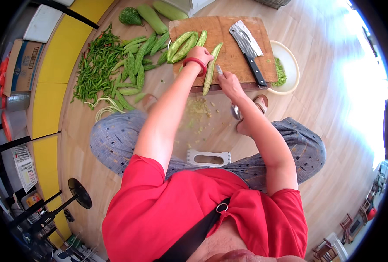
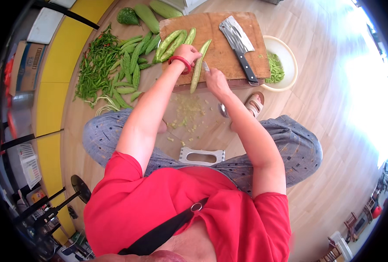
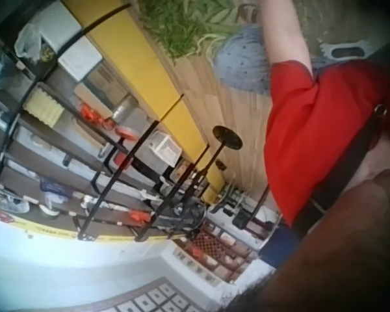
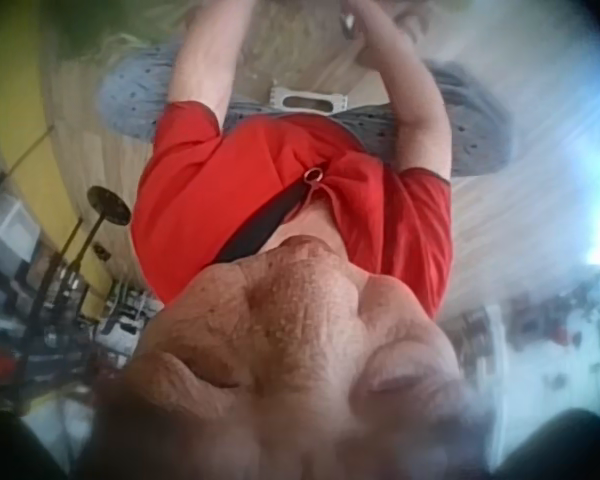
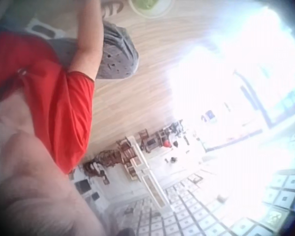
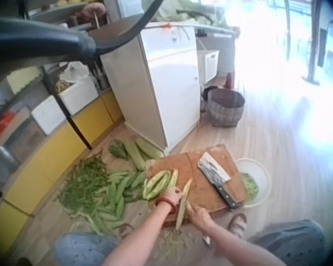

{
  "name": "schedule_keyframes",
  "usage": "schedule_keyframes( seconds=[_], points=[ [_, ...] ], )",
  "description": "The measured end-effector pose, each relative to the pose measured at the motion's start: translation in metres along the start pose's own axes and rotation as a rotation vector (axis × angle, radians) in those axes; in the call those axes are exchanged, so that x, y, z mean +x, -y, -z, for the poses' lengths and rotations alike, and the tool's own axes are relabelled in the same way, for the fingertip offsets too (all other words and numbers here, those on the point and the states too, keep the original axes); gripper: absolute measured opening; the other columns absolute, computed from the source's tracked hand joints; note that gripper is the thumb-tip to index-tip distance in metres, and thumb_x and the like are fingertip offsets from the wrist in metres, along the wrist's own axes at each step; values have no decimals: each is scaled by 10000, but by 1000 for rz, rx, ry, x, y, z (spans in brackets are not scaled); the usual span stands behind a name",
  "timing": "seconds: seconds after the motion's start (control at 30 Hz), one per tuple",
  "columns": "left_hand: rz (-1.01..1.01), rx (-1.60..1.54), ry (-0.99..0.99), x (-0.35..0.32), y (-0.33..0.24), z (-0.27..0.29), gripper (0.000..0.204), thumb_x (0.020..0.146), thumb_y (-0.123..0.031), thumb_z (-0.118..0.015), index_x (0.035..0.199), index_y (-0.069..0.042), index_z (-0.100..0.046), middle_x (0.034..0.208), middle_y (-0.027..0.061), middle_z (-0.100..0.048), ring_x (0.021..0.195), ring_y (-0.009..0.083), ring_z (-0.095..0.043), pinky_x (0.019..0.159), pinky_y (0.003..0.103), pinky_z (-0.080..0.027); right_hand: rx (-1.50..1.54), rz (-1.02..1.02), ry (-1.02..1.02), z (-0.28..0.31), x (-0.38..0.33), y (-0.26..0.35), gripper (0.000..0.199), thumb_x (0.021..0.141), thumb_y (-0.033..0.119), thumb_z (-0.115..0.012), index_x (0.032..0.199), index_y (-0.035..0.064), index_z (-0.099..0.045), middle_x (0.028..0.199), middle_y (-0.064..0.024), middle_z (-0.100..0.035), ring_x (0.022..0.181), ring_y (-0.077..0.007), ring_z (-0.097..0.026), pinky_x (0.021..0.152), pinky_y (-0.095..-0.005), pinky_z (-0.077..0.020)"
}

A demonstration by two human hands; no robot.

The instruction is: The person slices a bitter melon on a wooden cutting board using a knife, then scoops out the seeds with a spoon before slicing it into small pieces and placing them into a bowl.

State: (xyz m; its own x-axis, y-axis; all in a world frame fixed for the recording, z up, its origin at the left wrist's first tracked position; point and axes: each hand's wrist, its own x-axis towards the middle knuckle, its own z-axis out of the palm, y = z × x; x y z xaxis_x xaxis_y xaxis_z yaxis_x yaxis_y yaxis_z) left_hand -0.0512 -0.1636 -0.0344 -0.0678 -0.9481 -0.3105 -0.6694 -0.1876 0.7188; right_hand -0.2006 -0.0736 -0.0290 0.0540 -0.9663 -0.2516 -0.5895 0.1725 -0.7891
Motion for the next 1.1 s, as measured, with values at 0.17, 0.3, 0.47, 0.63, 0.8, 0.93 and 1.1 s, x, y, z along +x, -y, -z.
schedule_keyframes(
  seconds=[0.17, 0.3, 0.47, 0.63, 0.8, 0.93, 1.1],
  points=[
    [22, 213, 208, 13, -24, 13, 213, 749, -197, -673, 819, 2, -642, 662, 88, -640, 498, 157, -605, 489, 267, -488, -687, 281, 1, 40, -1, 21, 197, 821, 194, -447, 801, 22, -540, 725, -216, -612, 739, -359, -615, 650, -454, -474],
    [67, 209, 259, 21, -25, 11, 192, 734, -168, -688, 798, 6, -639, 669, 88, -636, 522, 169, -617, 492, 275, -494, -843, 362, 76, 44, 16, 35, 136, 798, 129, -445, 788, 27, -534, 722, -186, -623, 725, -337, -626, 645, -423, -485],
    [59, 175, 239, 22, -22, 10, 164, 729, -158, -695, 763, -5, -645, 647, 83, -630, 499, 156, -592, 490, 288, -487, -947, 342, 96, 33, 27, 37, 137, 819, 123, -435, 818, 32, -537, 737, -148, -642, 742, -288, -643, 656, -386, -501],
    [78, 189, 149, 14, -24, 8, 176, 714, -191, -702, 748, -23, -666, 650, 84, -642, 542, 171, -604, 558, 303, -495, -974, 397, 173, 30, 23, 34, 149, 827, 132, -430, 812, 22, -530, 720, -154, -641, 700, -287, -647, 634, -378, -513],
    [-31, 449, 65, 12, -29, 5, 227, 705, -273, -693, 793, -64, -690, 739, 92, -662, 680, 232, -629, 665, 342, -497, -916, 384, 153, 28, 14, 28, 150, 826, 136, -425, 792, 21, -514, 693, -171, -632, 669, -294, -645, 621, -390, -514],
    [0, 430, 107, 14, -29, 5, 323, 660, -301, -694, 880, -64, -680, 922, 143, -644, 859, 271, -623, 792, 340, -484, -876, 404, 151, 21, 0, 16, 147, 823, 132, -418, 794, 13, -499, 680, -172, -628, 651, -298, -642, 600, -396, -515],
    [11, 424, 74, 12, -29, 3, 297, 657, -277, -680, 864, -64, -683, 903, 147, -645, 858, 275, -623, 789, 339, -486, -857, 397, 176, 19, -9, 18, 137, 816, 116, -413, 815, 8, -497, 684, -180, -625, 649, -318, -639, 603, -401, -514]
  ],
)
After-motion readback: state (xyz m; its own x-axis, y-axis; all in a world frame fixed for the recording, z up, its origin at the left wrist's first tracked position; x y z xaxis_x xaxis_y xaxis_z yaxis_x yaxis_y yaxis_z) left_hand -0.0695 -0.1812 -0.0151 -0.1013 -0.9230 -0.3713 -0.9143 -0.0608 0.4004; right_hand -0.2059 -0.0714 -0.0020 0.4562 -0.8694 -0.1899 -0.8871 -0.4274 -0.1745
